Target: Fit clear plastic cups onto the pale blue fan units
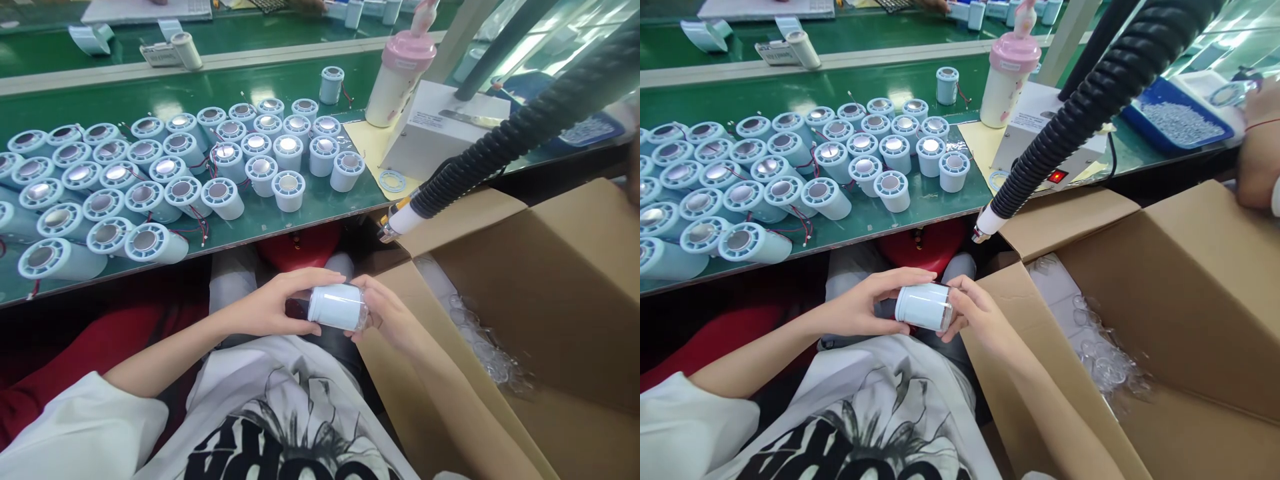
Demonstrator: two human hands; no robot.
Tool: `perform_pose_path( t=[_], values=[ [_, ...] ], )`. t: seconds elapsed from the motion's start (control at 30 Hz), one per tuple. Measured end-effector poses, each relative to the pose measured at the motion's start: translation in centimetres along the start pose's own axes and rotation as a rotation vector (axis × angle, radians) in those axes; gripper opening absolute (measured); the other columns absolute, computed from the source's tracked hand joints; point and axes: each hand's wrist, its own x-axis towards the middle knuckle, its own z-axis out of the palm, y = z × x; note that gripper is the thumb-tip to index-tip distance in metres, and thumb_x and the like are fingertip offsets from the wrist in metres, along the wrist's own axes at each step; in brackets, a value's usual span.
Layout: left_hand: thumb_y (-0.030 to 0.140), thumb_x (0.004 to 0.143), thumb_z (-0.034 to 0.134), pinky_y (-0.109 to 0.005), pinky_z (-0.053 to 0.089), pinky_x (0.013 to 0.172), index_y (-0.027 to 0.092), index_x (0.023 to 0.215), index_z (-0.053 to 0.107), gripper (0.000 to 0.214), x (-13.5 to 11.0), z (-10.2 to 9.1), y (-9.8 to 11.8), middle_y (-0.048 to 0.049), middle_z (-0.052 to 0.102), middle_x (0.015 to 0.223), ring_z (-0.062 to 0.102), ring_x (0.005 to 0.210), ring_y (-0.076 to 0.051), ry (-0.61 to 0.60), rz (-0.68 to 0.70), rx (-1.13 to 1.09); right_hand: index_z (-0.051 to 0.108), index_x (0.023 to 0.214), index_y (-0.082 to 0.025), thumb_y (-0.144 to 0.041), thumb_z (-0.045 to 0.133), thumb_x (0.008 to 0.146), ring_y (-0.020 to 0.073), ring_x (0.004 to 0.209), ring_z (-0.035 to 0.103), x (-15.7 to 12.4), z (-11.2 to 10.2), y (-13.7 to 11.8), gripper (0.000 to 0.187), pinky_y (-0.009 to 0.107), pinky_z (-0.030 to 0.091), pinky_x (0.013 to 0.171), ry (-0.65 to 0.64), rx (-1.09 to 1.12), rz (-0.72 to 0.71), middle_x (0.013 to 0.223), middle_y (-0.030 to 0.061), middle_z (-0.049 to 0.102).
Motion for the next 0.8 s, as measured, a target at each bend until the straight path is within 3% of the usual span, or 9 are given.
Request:
perform_pose_path(
  t=[0.17, 0.37, 0.5, 0.6, 0.7, 0.77, 0.8],
  values=[
    [0.020, 0.072, 0.072, -0.037, 0.046, 0.101, 0.029, 0.135, 0.045, 0.069, 0.0, 0.0, 0.0, -0.0102, 0.045, 0.140, 0.042, 0.131, -0.026, -0.012, 0.001, -0.021, 0.047, 0.085, -0.019, -0.067, 0.052, 0.075, 0.0123, 0.042, 0.058, 0.3, 0.6, -0.1, 0.048, 0.019, 0.044, 0.036, -0.001, 0.069, 0.095, 0.055, -0.0022, 0.059],
    [0.019, 0.071, 0.073, -0.038, 0.044, 0.104, 0.029, 0.135, 0.045, 0.070, 0.1, 0.0, -0.1, -0.0105, 0.044, 0.141, 0.040, 0.132, -0.027, -0.024, 0.023, -0.041, 0.053, 0.070, -0.016, -0.076, 0.046, 0.070, 0.0092, 0.034, 0.052, 0.4, 1.2, -0.4, 0.060, 0.014, 0.034, 0.028, -0.070, 0.130, 0.222, 0.050, 0.0040, 0.062],
    [0.020, 0.068, 0.076, -0.042, 0.040, 0.106, 0.028, 0.135, 0.045, 0.074, 0.1, 0.2, -0.2, -0.0114, 0.046, 0.140, 0.041, 0.131, -0.029, -0.010, 0.054, 0.015, 0.057, 0.062, -0.014, -0.072, 0.032, 0.081, 0.0064, 0.031, 0.049, 0.3, 1.2, -0.7, 0.066, 0.012, 0.029, 0.027, -0.104, 0.168, 0.341, 0.047, 0.0038, 0.058],
    [0.022, 0.069, 0.075, -0.041, 0.045, 0.101, 0.027, 0.133, 0.048, 0.069, 0.1, 0.5, -0.1, -0.0116, 0.049, 0.134, 0.045, 0.127, -0.028, 0.032, 0.021, 0.023, 0.055, 0.058, -0.014, -0.074, 0.024, 0.083, 0.0048, 0.030, 0.045, 0.4, 1.1, -0.3, 0.072, 0.011, 0.024, 0.025, -0.144, 0.150, 0.378, 0.045, 0.0023, 0.053],
    [0.024, 0.072, 0.073, -0.036, 0.053, 0.091, 0.026, 0.130, 0.048, 0.063, 0.1, 0.8, 0.3, -0.0102, 0.051, 0.129, 0.054, 0.116, -0.025, 0.069, -0.106, -0.108, 0.057, 0.074, -0.015, -0.081, 0.022, 0.077, 0.0074, 0.031, 0.046, 0.4, 0.7, 0.5, 0.076, 0.013, 0.026, 0.025, -0.120, 0.058, 0.234, 0.047, 0.0007, 0.053],
    [0.025, 0.073, 0.072, -0.034, 0.055, 0.086, 0.027, 0.130, 0.047, 0.062, 0.0, 0.9, 0.7, -0.0088, 0.053, 0.126, 0.058, 0.108, -0.022, 0.083, -0.179, -0.206, 0.055, 0.101, -0.018, -0.080, 0.033, 0.075, 0.0139, 0.051, 0.061, 0.1, 0.4, 1.0, 0.072, 0.019, 0.044, 0.034, -0.010, -0.068, -0.035, 0.073, 0.0059, 0.065],
    [0.025, 0.073, 0.072, -0.034, 0.055, 0.084, 0.028, 0.130, 0.046, 0.062, 0.0, 0.9, 0.8, -0.0082, 0.055, 0.125, 0.060, 0.105, -0.022, 0.085, -0.206, -0.243, 0.050, 0.115, -0.020, -0.076, 0.044, 0.075, 0.0183, 0.072, 0.067, -0.1, 0.2, 1.1, 0.069, 0.024, 0.054, 0.049, 0.050, -0.163, -0.206, 0.097, 0.0099, 0.066]
  ],
)
